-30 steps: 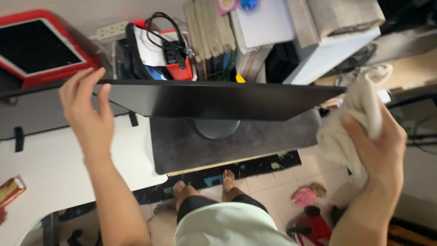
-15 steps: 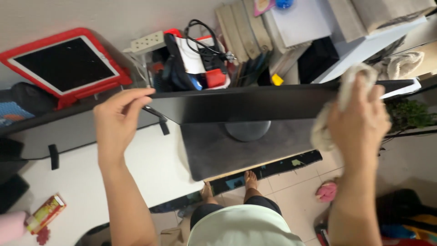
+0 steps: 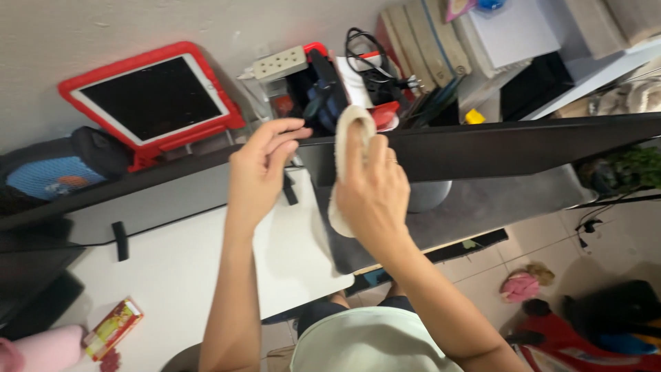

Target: The recorder uses a dry white cloth to wipe the screens and frames of dual computer monitors on a desk.

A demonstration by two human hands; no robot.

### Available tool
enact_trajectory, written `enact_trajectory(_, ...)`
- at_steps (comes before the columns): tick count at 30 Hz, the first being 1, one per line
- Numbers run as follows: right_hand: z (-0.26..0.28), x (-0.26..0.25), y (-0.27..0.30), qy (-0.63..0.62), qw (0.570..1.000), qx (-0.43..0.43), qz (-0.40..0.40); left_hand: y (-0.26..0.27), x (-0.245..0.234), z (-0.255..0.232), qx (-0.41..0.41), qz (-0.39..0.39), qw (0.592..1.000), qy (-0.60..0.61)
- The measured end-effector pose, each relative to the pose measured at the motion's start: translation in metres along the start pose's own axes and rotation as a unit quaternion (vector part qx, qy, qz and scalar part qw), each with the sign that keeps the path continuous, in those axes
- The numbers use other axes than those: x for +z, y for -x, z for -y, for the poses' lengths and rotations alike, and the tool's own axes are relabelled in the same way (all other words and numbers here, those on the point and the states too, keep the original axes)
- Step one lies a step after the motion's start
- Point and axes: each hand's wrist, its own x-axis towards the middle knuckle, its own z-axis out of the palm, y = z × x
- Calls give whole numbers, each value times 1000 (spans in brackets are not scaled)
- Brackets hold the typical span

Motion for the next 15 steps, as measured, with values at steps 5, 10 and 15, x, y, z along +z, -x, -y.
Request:
enact_trajectory(5, 47, 15, -3, -1, 1000, -18, -16, 2, -15, 3, -26, 31, 997, 59)
enact_trajectory(10, 70, 23, -2, -6, 1000, -22, -19, 1, -22, 6, -42, 53, 983, 173)
enact_trajectory(15, 73, 31, 5, -18, 999, -24, -41, 4, -17, 17, -62, 14, 985, 162)
